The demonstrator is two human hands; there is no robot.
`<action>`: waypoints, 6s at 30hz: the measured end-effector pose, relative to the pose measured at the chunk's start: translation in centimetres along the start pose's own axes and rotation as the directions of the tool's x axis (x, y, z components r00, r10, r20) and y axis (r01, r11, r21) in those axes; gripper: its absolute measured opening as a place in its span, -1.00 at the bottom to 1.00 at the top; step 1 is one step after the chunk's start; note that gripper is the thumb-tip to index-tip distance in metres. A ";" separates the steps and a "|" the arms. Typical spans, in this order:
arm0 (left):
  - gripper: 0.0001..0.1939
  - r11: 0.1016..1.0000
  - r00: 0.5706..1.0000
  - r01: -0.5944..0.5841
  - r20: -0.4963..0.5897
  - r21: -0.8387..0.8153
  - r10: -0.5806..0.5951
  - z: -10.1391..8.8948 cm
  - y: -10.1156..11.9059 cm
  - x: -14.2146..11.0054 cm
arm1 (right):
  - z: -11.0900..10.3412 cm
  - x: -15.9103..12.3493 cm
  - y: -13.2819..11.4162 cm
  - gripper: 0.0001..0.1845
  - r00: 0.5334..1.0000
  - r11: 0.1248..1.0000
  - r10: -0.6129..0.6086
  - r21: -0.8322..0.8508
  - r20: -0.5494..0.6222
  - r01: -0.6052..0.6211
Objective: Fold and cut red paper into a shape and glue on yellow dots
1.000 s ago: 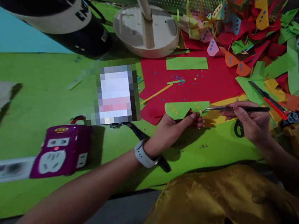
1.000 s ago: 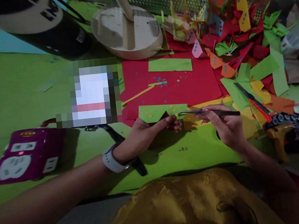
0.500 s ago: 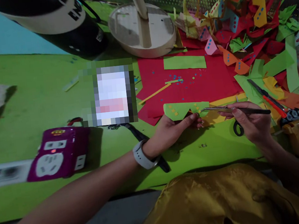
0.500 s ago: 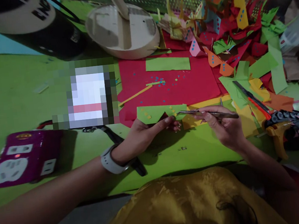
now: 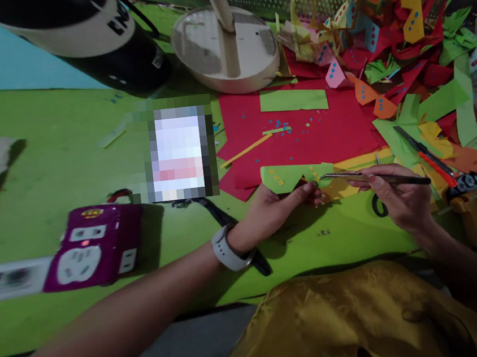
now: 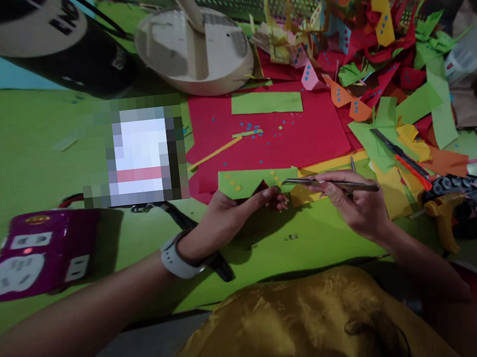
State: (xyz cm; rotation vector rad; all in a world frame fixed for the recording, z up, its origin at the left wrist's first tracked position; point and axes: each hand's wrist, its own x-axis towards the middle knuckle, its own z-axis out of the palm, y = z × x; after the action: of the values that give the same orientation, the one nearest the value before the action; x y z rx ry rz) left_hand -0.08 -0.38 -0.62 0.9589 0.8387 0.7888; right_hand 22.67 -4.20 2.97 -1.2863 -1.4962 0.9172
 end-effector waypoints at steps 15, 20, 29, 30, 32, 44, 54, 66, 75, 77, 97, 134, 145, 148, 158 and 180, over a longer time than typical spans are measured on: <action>-0.69 1.000 1.000 0.004 -0.009 -0.002 -0.004 0.2 0.0 0.0 | 0.2 0.2 0.2 -0.88 1.000 0.999 -0.001 0.046 -0.012 0.002; -0.70 1.000 1.000 -0.021 -0.001 -0.005 0.021 0.1 -0.1 0.1 | 0.2 0.2 0.1 -0.90 1.000 1.000 0.000 0.027 -0.013 0.000; -0.70 0.999 0.999 -0.030 0.011 0.022 0.030 0.1 0.0 0.1 | 0.0 0.0 0.3 -0.87 0.999 1.000 -0.022 -0.002 -0.044 0.022; -0.70 0.999 1.000 -0.027 0.010 0.027 0.026 0.1 0.0 0.1 | 0.0 0.1 0.4 -0.88 0.997 0.999 -0.033 0.023 -0.074 0.035; -0.69 0.999 1.000 -0.020 0.010 0.042 0.020 0.0 0.0 0.0 | 0.1 0.4 0.5 -0.85 0.986 0.993 -0.059 0.092 -0.153 0.074; -0.72 0.994 0.985 -0.011 0.171 0.109 -0.007 0.1 0.6 -0.6 | 0.9 1.1 0.5 -0.74 0.988 0.992 -0.047 -0.112 0.148 0.064; -0.64 0.989 0.987 -0.008 0.158 0.150 -0.016 -0.1 -0.8 -0.7 | 2.3 1.1 1.4 -0.71 0.977 0.994 -0.100 0.052 0.188 0.092; -0.70 0.960 0.999 -0.021 -0.017 0.279 0.027 0.3 -0.7 -0.9 | 2.9 0.5 1.3 -0.73 0.969 0.983 -0.177 0.074 0.175 0.166; -0.52 0.983 0.992 -0.065 0.115 0.169 0.046 -0.3 -0.7 -0.5 | 2.7 0.7 2.3 -0.68 0.987 0.977 -0.110 0.196 0.114 0.086; -0.54 0.992 0.995 -0.042 0.092 0.120 0.031 -0.4 -0.8 -0.4 | 2.4 0.8 2.4 -0.69 0.989 0.979 -0.094 0.191 0.111 0.071; -0.55 0.965 0.975 0.212 0.034 0.152 -0.220 0.3 -0.4 -1.0 | 1.6 1.4 2.8 -0.80 0.991 0.988 -0.045 0.139 -0.123 0.062; -0.60 0.967 0.964 0.249 0.079 0.053 -0.253 0.3 -0.5 -1.1 | 3.1 0.4 2.8 -0.78 0.933 0.884 -0.300 -0.310 0.201 0.351; -0.59 0.956 0.955 0.284 0.064 0.075 -0.289 0.3 -0.3 -1.3 | 2.0 0.8 2.4 -0.66 0.945 0.895 -0.298 -0.305 0.135 0.326; -0.58 0.960 0.959 0.268 0.074 0.082 -0.274 0.3 -0.2 -1.3 | 2.4 0.6 2.8 -0.75 0.927 0.888 -0.298 -0.291 0.227 0.356; -0.57 0.958 0.964 0.258 0.030 0.125 -0.263 1.1 0.3 -1.6 | 3.0 0.4 3.6 -0.70 0.930 0.866 -0.329 -0.341 0.165 0.367; -0.51 0.959 0.983 0.183 -0.012 0.216 -0.185 0.5 -0.2 -1.4 | 2.7 0.4 3.1 -0.78 0.952 0.959 -0.153 -0.193 0.267 0.208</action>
State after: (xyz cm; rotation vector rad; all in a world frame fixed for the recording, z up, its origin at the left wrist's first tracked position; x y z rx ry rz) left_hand -0.29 -1.85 -0.24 1.0574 1.0054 0.5401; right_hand 21.02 -3.18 -0.64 -1.1936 -1.9249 0.8331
